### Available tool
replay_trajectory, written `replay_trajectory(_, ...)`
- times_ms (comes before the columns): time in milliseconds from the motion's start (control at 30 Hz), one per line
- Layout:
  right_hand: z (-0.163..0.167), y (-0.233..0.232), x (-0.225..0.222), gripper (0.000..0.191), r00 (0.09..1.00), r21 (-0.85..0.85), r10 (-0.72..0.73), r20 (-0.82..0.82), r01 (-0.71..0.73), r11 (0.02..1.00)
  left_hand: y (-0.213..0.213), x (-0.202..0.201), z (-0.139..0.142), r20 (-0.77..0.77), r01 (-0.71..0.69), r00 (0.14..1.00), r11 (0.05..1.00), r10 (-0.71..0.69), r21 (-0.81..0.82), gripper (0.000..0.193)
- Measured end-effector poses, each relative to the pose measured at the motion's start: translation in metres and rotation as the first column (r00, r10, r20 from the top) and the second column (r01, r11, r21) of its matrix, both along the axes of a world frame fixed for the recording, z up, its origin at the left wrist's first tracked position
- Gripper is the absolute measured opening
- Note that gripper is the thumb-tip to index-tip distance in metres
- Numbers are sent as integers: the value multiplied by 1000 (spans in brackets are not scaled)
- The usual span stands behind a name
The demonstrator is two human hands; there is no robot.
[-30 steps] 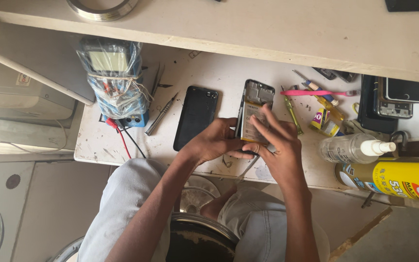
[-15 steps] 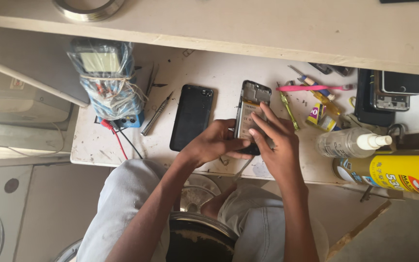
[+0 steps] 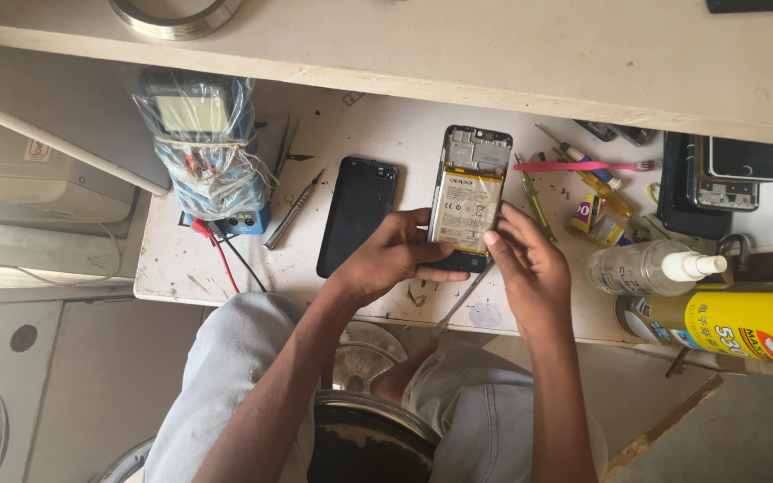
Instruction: The person sits at a cluttered repair bench and works on a disassembled smartphone, prying at its frame and handling internal components by hand. They use a screwdriver on the phone, reposition the chassis repeatedly, then fit the back cover onto the phone body and press it closed.
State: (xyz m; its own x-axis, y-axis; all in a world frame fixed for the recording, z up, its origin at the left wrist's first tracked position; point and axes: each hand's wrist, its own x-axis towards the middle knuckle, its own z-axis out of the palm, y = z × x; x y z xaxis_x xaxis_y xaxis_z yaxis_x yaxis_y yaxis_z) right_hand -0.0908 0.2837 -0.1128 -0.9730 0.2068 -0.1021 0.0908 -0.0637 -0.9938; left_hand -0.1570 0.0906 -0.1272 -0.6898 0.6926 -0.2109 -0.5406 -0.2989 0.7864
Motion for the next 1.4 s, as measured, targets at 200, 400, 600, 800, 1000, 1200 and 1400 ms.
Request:
replay_trajectory(200, -3, 4, 1, 44, 1000, -55, -15, 9, 15, 998, 1, 0, 3, -6, 4, 1000, 1000, -4, -2, 43)
replay_trajectory(400, -7, 7, 2, 28, 999, -130, -52, -4, 51, 990, 4, 3, 1, -61, 29, 998, 999, -32, -42, 43)
replay_trajectory(600, 0, 3, 1, 25, 997, -199, -64, 47, 72, 977, 5, 4, -9, -66, 14, 998, 998, -18, -63, 41)
replay_trajectory(800, -7, 5, 1, 15, 984, -276, -176, -4, 169, 946, 11, 11, -20, -42, 61, 997, 996, -64, -65, 42)
replay_trajectory(1000, -19, 15, 2, 11, 985, -367, -166, -46, 138, 920, 13, 14, -19, -50, 65, 996, 994, -69, -83, 39)
replay_trajectory(1200, -11, 8, 0, 19, 980, -229, -185, -66, 166, 959, 12, 11, -10, -29, 68, 997, 995, -71, -72, 41)
replay_trajectory(1400, 3, -3, 5, 32, 914, 257, -277, -298, 356, 899, 3, 3, 5, -77, 4, 997, 995, -11, -99, 38)
